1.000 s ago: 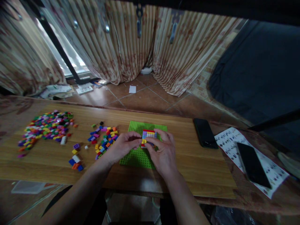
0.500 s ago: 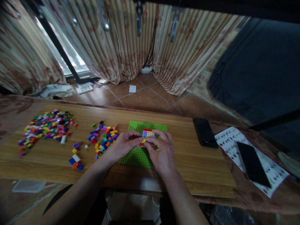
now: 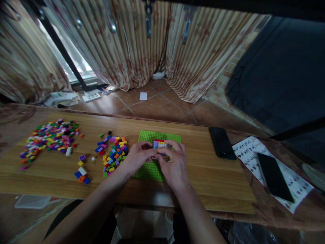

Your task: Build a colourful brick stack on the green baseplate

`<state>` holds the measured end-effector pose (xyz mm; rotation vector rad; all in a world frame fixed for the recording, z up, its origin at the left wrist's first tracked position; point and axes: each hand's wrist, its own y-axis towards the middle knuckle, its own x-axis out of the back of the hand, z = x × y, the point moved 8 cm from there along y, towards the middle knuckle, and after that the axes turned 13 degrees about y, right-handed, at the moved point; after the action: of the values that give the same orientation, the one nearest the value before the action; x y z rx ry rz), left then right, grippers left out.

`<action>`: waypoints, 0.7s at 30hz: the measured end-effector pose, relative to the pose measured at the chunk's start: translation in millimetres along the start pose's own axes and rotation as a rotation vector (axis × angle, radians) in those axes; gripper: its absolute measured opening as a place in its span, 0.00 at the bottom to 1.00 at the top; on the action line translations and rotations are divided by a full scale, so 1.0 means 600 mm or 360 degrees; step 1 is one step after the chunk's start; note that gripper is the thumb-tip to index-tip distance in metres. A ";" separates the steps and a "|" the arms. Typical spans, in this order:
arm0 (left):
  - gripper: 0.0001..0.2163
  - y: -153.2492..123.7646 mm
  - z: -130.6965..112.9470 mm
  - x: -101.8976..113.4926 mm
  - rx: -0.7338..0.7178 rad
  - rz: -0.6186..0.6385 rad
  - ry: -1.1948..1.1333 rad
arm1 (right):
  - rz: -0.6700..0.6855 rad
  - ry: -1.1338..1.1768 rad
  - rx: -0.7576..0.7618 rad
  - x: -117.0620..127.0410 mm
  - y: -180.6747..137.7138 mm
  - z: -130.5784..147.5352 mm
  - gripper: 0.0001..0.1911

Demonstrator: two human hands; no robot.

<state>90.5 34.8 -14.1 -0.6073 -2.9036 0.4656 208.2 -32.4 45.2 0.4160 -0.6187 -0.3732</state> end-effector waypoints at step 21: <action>0.13 -0.015 -0.017 0.037 -0.0091 0.0045 -0.0015 | -0.0472 0.0406 -0.0053 0.072 0.014 -0.023 0.08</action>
<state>68.9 38.8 -0.1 -0.6563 -2.9299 0.3912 251.2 -41.5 59.6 0.5160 -0.3012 -0.6017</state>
